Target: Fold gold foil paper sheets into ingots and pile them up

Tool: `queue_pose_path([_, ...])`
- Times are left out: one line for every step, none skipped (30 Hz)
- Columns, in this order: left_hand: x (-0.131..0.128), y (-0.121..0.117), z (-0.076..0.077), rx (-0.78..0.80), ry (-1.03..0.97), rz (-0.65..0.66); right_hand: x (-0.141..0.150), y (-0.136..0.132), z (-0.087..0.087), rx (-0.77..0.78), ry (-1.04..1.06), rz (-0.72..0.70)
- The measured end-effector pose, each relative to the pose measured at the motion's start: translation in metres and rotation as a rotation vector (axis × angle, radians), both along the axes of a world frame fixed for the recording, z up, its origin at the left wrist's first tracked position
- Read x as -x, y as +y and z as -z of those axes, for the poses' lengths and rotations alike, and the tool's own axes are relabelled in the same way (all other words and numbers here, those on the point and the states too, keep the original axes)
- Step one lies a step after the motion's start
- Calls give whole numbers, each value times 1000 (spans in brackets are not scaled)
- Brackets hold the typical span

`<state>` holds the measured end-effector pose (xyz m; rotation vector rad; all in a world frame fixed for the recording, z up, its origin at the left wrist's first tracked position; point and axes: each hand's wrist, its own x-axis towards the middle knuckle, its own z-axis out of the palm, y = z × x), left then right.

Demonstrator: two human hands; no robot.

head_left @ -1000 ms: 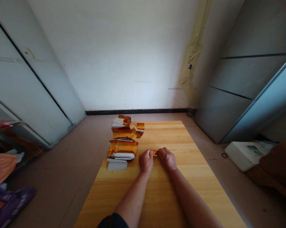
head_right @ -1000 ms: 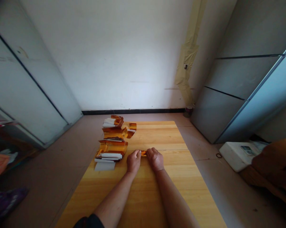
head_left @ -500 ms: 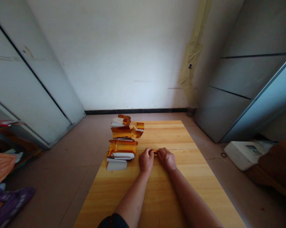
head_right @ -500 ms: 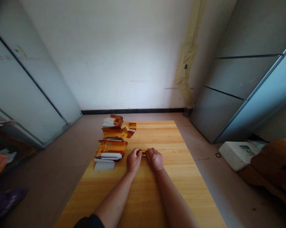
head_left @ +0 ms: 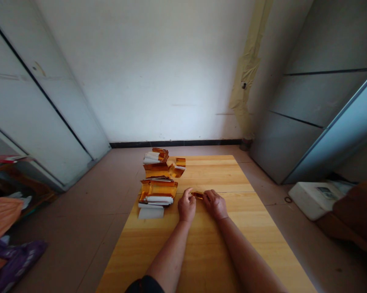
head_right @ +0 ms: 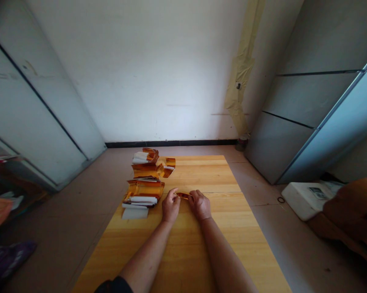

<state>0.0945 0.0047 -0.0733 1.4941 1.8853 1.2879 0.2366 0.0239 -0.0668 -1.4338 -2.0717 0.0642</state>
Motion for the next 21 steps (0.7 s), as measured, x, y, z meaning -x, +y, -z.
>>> queue_pose_path([0, 0, 0, -1, -5, 2, 0, 0, 1, -4, -2, -5])
queue_pose_path([0, 0, 0, -1, -10, 5, 0, 0, 1, -10, -4, -7])
queue_pose_path([-1, 0, 0, 1, -17, 8, -1, 1, 2, -18, -7, -9])
queue_pose_path([-1, 0, -1, 2, -21, 6, -1, 1, 2, -25, -7, -10])
queue_pose_path([-1, 0, -1, 4, -23, -4, -1, 1, 2, -32, -5, -12])
queue_pose_path([-2, 1, -1, 7, -20, -20, -1, 1, 3, -34, -1, -16])
queue_pose_path([-2, 1, -1, 12, -15, -39, -1, 1, 3, -33, 6, -21])
queue_pose_path([-2, 2, -1, 20, -9, -59, -1, 1, 3, -27, 17, -29])
queue_pose_path([-2, 3, 0, 25, -7, -75, -1, 1, 3, -19, 34, -34])
queue_pose_path([-2, 3, 0, 24, -10, -86, -1, 1, 3, -8, 57, -38])
queue_pose_path([-2, 4, 0, 16, -18, -94, -1, 1, 4, 4, 81, -42])
queue_pose_path([-2, 4, 1, 2, -30, -102, -2, 1, 4, 15, 108, -46])
queue_pose_path([-2, 5, 1, -15, -44, -114, -3, 0, 4, 25, 135, -49])
queue_pose_path([-1, 5, 2, -31, -62, -125, -5, 0, 4, 35, 162, -53])
queue_pose_path([-1, 6, 2, -45, -80, -135, -7, -1, 5, 43, 188, -58])
queue_pose_path([0, 6, 3, -56, -101, -142, -10, -1, 5, 50, 215, -63])
queue_pose_path([0, 6, 3, -64, -122, -145, -12, -1, 6, 57, 241, -67])
queue_pose_path([0, 6, 3, -68, -142, -145, -15, -1, 7, 63, 265, -70])
queue_pose_path([0, 6, 3, -72, -160, -144, -17, -1, 8, 69, 284, -72])
queue_pose_path([0, 6, 4, -76, -175, -142, -19, -1, 9, 76, 298, -72])
queue_pose_path([0, 6, 4, -80, -187, -141, -21, 0, 10, 86, 307, -70])
